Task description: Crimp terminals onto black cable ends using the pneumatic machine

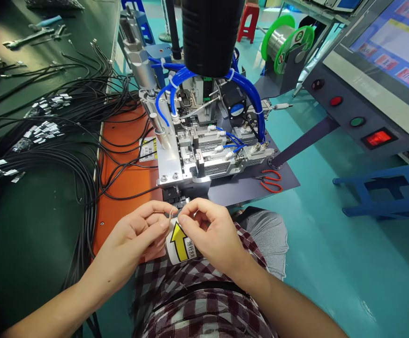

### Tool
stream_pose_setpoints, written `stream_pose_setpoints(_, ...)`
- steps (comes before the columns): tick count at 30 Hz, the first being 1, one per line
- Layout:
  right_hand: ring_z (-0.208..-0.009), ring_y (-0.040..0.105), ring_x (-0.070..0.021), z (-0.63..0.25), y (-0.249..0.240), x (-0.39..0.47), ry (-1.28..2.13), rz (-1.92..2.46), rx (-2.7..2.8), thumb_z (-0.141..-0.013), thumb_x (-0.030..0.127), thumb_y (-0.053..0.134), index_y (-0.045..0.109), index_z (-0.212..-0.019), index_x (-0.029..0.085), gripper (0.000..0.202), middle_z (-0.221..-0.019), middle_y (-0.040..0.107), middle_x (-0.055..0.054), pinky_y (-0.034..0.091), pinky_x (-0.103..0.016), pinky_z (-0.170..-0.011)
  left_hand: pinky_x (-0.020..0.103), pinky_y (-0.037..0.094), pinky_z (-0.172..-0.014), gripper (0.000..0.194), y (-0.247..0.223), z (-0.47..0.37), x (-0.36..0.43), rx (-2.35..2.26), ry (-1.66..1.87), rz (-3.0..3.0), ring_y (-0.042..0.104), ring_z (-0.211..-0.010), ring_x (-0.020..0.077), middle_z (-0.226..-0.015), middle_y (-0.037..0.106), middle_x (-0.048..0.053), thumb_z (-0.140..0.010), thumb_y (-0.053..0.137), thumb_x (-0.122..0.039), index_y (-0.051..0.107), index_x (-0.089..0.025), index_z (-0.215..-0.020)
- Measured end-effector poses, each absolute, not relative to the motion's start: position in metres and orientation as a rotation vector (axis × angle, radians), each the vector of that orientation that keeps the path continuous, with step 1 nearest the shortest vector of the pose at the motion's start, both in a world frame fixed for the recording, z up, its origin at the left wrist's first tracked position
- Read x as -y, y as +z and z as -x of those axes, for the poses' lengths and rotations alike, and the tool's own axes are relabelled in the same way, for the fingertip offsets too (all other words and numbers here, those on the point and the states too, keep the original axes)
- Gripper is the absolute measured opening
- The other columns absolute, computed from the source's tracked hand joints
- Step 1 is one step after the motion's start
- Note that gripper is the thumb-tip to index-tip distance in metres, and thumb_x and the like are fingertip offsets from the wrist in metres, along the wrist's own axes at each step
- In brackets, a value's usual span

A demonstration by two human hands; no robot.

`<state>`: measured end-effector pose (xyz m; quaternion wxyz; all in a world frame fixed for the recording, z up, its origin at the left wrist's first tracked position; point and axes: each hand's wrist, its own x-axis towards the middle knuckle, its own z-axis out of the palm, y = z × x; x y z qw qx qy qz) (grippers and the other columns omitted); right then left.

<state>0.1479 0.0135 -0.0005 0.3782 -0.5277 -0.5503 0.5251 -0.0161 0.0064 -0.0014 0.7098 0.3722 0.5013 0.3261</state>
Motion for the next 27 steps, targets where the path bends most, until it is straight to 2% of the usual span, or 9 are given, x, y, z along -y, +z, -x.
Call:
stream_pose_setpoints(2,-0.05,0.044,-0.0084,-0.1474,0.0009,-0.0122,1.313,1.358,1.413,-0.084,0.018,0.059,0.058,-0.073,0.018,0.011,-0.058,0.049,0.006,0.036,-0.021,-0.047,0.014,0.024,-0.042,0.018,-0.0005,0.0158,-0.0059,-1.119,0.731,-0.835,0.028,-0.042,0.0033,-0.05,0.038,-0.011,-0.088,0.059,-0.035,0.059,-0.02,-0.099)
stream_pose_setpoints(7,-0.056,0.049,-0.0102,-0.1463,0.0,-0.0083,1.185,1.362,1.46,-0.081,0.019,0.063,0.063,-0.081,0.018,0.001,-0.065,0.057,0.003,0.039,-0.022,-0.051,0.015,0.028,-0.041,0.018,0.0011,0.0142,-0.0053,-1.181,0.74,-0.908,0.036,-0.041,0.0041,-0.052,0.043,-0.01,-0.086,0.061,-0.034,0.057,-0.019,-0.096)
stream_pose_setpoints(12,-0.046,0.04,-0.0081,-0.1444,0.0003,-0.0102,1.371,1.375,1.288,-0.081,0.022,0.063,0.06,-0.073,0.018,0.01,-0.055,0.048,0.006,0.033,-0.02,-0.043,0.014,0.028,-0.039,0.019,0.0005,0.0134,-0.0035,-1.17,0.743,-0.908,0.036,-0.04,0.0038,-0.055,0.048,-0.009,-0.087,0.059,-0.036,0.054,-0.02,-0.095)
stream_pose_setpoints(16,-0.046,0.041,-0.0078,-0.1449,0.0034,-0.0102,1.422,1.34,1.247,-0.08,0.024,0.064,0.06,-0.073,0.017,0.01,-0.053,0.047,0.007,0.034,-0.019,-0.042,0.013,0.025,-0.037,0.018,0.0026,0.0116,-0.0046,-1.172,0.74,-0.909,0.035,-0.04,0.0028,-0.058,0.052,-0.007,-0.085,0.061,-0.035,0.054,-0.019,-0.092)
stream_pose_setpoints(23,-0.041,0.038,-0.0061,-0.1456,-0.0001,-0.0118,1.616,1.331,1.142,-0.082,0.032,0.066,0.059,-0.071,0.017,0.02,-0.047,0.045,0.008,0.033,-0.018,-0.041,0.013,0.024,-0.039,0.019,0.003,0.0121,-0.0032,-1.136,0.759,-0.887,0.033,-0.04,0.0027,-0.055,0.048,-0.009,-0.086,0.06,-0.035,0.052,-0.019,-0.09)
stream_pose_setpoints(27,-0.04,0.038,-0.0049,-0.1462,-0.0032,-0.0125,1.653,1.323,1.085,-0.082,0.036,0.066,0.06,-0.073,0.016,0.022,-0.055,0.055,0.005,0.034,-0.018,-0.041,0.013,0.023,-0.039,0.02,0.0028,0.0129,-0.003,-1.099,0.775,-0.853,0.03,-0.041,0.0028,-0.054,0.045,-0.01,-0.087,0.059,-0.037,0.051,-0.019,-0.092)
